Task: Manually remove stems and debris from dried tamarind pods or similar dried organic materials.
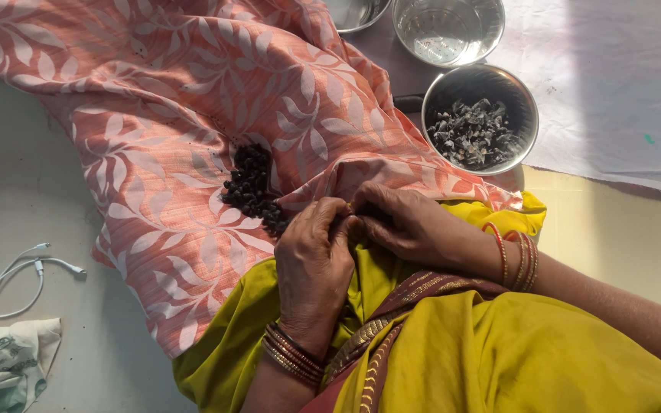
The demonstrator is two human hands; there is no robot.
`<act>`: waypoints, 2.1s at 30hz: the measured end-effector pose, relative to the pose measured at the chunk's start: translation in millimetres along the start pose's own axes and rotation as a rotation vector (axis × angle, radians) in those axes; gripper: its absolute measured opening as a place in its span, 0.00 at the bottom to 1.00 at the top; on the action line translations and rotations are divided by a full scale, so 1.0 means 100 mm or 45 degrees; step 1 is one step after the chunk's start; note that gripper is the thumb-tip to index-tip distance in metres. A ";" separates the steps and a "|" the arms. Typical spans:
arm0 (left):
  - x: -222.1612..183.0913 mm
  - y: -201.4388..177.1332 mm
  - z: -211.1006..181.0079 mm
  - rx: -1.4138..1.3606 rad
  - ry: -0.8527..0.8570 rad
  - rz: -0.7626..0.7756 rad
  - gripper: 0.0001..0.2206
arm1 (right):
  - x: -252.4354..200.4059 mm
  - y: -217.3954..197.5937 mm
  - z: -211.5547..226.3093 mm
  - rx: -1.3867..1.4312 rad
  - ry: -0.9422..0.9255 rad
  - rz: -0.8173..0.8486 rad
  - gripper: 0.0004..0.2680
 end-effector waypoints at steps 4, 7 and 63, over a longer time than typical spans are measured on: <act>0.01 0.00 -0.01 -0.056 -0.009 0.026 0.05 | 0.00 0.04 -0.13 0.272 0.063 0.022 0.08; 0.01 0.01 -0.03 -0.001 0.038 0.060 0.05 | 0.01 0.04 -0.18 0.472 0.096 0.048 0.08; -0.12 0.42 0.63 -1.687 -0.998 0.341 0.02 | 0.01 0.02 -0.15 0.909 0.352 0.299 0.10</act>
Point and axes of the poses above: each hand's wrist, its own x-axis towards the middle knuckle, its own y-axis out of the palm, z = x × y, the point moved 5 cm from there along x, towards the middle knuckle, and after that the axes turned 4 degrees about -y, right-handed, at the moved point
